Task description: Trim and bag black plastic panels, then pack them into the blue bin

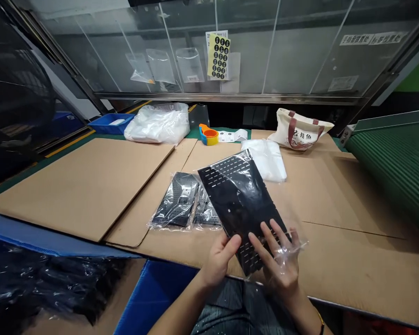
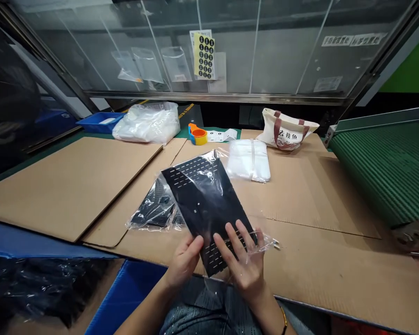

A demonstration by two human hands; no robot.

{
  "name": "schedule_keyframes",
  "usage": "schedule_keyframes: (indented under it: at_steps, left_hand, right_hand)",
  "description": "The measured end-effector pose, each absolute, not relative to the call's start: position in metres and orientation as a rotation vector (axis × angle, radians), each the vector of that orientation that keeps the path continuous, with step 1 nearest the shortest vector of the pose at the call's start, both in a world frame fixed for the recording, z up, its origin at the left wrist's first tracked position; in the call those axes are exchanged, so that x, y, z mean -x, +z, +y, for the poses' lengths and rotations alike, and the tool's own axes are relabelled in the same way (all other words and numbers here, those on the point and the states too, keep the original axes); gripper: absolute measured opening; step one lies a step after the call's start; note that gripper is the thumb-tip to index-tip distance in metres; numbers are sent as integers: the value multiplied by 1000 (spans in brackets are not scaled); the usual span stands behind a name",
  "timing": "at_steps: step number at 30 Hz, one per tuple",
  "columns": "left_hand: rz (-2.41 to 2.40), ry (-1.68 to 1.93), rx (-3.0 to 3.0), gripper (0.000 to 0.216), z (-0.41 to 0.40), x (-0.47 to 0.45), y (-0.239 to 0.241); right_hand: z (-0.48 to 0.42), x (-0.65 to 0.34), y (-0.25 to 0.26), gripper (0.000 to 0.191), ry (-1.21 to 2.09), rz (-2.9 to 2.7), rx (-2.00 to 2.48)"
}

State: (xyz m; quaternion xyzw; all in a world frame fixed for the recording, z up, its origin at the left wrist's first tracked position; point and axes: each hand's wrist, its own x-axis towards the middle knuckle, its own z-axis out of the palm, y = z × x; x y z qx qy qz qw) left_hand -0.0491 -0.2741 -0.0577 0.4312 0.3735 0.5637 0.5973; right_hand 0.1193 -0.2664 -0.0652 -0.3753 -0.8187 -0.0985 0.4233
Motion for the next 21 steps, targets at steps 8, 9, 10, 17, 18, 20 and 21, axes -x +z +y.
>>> schedule_keyframes:
  at_steps: [8,9,10,17,18,20,21]
  left_hand:
    - [818,1238,-940,34,-270,44,-50]
    - [824,1248,-924,34,-269,43,-50]
    - [830,1260,-909,33,-269,43,-49]
    - [958,1350,-848,39,-262,44,-44]
    - [996,1363,-871,40,-262,46,-44]
    - [1091,1390,-988,39,-262,49,-43]
    - [1148,1389,-1088,37,-263,49,-43]
  right_hand:
    - [-269,-126,-64,56,-137,-1941,1000]
    - [-269,-127,-63,57,-119,-1921,1004]
    - [-270,-128,-63,57,-101,-1904,1007]
    - [-283,-140,-64,72,-220,-1769,1009]
    - [-285,-142,-64,75,-262,-1709,1028]
    - [-288,-145,-62,77,-303,-1605,1038]
    - [-289,-145,-60,77,-281,-1589,1029]
